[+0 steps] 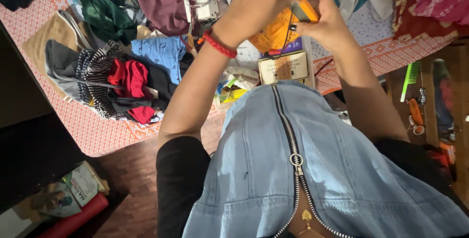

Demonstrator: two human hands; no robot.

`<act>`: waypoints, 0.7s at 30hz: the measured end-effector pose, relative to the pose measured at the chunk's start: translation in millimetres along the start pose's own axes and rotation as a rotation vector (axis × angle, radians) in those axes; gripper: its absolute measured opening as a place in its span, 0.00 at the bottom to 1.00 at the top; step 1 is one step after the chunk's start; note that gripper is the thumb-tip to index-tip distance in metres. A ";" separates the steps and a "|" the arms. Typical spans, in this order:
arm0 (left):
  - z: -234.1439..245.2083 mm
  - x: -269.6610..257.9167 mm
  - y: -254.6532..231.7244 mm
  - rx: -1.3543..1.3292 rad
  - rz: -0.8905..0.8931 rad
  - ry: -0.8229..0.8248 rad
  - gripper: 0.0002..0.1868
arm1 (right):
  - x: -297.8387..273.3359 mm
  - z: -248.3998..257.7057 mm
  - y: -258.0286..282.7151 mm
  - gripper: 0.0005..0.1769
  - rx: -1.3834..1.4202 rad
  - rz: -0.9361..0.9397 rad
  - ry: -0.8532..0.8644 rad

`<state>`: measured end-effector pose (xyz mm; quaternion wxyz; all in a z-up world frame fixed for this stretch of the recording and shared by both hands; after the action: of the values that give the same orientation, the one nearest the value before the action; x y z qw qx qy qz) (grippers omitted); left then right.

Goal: The person organizes various small items into a clear plastic storage box. They place a yellow cable, a measuring tape, a small box, a power bank, a remote control, and a white cable into the box, then close the lid.

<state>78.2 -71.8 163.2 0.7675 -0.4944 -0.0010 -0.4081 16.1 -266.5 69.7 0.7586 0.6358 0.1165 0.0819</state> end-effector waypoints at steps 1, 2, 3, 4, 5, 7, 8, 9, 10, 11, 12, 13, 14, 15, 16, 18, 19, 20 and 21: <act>3.6 -0.6 3.8 -0.023 0.001 -0.003 0.09 | -1.6 4.3 -2.0 0.36 -0.046 -0.017 0.004; 7.4 -1.6 7.5 -0.046 0.002 -0.006 0.08 | -3.2 8.3 -4.0 0.36 -0.092 -0.034 0.009; 10.5 -4.1 6.7 -0.044 0.003 -0.005 0.08 | -5.6 13.4 -6.2 0.36 -0.091 -0.033 0.009; 14.9 -6.7 7.2 -0.104 0.028 -0.031 0.09 | -7.9 18.9 -9.0 0.37 -0.040 -0.043 0.002; 18.2 -7.7 7.9 -0.166 0.050 -0.058 0.09 | -10.5 26.1 -11.6 0.37 0.009 -0.053 -0.006; 17.4 -6.4 5.9 -0.275 0.103 -0.064 0.09 | -8.0 18.6 33.8 0.44 0.058 -0.063 0.007; 16.5 -6.6 6.1 -0.383 0.158 -0.070 0.09 | -7.0 13.9 56.5 0.51 0.108 -0.074 0.023; 12.2 -6.0 8.0 -0.382 0.158 -0.071 0.09 | -5.7 13.0 57.3 0.51 0.108 -0.073 0.024; 6.4 -5.1 8.7 -0.455 0.136 -0.047 0.08 | -4.6 8.4 56.9 0.52 0.132 -0.101 0.099; -0.4 -4.3 9.0 -0.530 0.115 -0.020 0.08 | -5.5 4.0 56.2 0.54 0.157 -0.130 0.170; -1.8 -3.0 6.7 -0.531 0.115 -0.018 0.08 | -2.7 3.5 45.1 0.54 0.158 -0.131 0.168; -3.1 -0.4 1.1 -0.538 0.042 -0.009 0.08 | -1.2 0.3 33.0 0.49 0.162 -0.154 0.231; -4.7 1.9 -4.6 -0.545 -0.031 0.001 0.07 | 0.0 -2.6 20.8 0.43 0.166 -0.176 0.293; -9.6 3.2 -6.8 -0.550 -0.033 0.006 0.07 | -0.8 -5.3 12.3 0.43 0.166 -0.178 0.287; -14.3 4.3 -9.9 -0.539 -0.052 0.014 0.07 | -1.3 -7.6 3.9 0.39 0.123 -0.174 0.272; -20.8 5.4 -11.8 -0.527 -0.072 0.022 0.07 | -1.2 -16.4 -3.6 0.35 0.081 -0.169 0.258; -23.2 5.6 -11.1 -0.511 -0.083 0.024 0.08 | -0.3 -19.1 -3.7 0.31 0.054 -0.182 0.196; -25.5 5.6 -10.3 -0.496 -0.094 0.026 0.08 | 0.5 -22.2 -3.7 0.28 0.028 -0.195 0.134; -24.2 4.8 -2.9 -0.497 -0.093 0.024 0.08 | -3.6 -20.8 -6.0 0.28 0.027 -0.197 0.135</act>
<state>69.8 -93.7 155.0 0.6027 -0.6626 0.0859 -0.4363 6.7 -248.9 60.7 0.7449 0.6243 0.2305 0.0479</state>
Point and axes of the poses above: each hand's wrist, its own x-axis towards the middle knuckle, its own z-axis out of the back of the hand, y = z × x, the point moved 5 cm from there along x, towards the middle knuckle, and after that the axes turned 15 degrees about -x, right-handed, at the moved point
